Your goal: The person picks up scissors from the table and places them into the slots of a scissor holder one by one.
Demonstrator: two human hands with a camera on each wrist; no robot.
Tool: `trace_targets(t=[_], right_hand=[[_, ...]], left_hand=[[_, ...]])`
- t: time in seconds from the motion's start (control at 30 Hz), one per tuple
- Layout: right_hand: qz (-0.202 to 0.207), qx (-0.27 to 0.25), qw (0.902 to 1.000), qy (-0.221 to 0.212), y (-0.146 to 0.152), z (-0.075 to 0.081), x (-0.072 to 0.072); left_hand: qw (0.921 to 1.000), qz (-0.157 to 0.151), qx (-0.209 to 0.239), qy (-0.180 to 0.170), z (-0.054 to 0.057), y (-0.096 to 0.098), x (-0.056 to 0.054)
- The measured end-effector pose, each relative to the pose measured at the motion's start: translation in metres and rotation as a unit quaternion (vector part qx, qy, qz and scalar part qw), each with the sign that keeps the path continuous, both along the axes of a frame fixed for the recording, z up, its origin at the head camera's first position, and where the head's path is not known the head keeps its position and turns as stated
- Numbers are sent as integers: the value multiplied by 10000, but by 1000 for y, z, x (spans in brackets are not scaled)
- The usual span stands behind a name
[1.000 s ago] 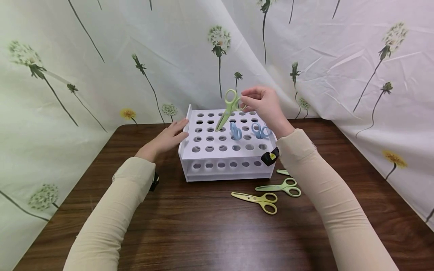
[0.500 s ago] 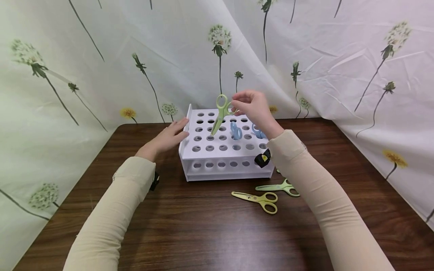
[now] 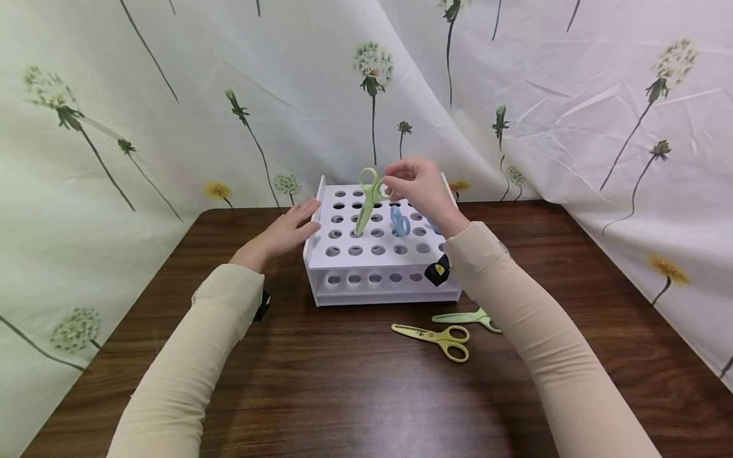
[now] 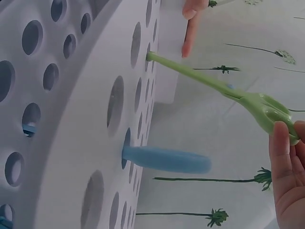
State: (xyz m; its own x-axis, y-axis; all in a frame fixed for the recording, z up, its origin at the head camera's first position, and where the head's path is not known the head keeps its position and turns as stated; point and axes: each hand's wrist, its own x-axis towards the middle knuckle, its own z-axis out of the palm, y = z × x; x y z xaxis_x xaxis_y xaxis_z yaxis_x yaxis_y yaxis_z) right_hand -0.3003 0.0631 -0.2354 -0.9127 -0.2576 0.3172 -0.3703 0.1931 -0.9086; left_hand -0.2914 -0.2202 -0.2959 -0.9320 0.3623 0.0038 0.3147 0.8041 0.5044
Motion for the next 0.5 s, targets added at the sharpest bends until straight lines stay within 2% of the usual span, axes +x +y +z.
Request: trace_targets(t=[0.27,0.5], right_hand=[[-16,-46,10000,18,-10,-5,-3],[-45,153,9998,86,-17,-12,-6]], left_hand=[[10000,-36,7,21,1,0,0],[10000,-41,31,6,0,-1,-1]])
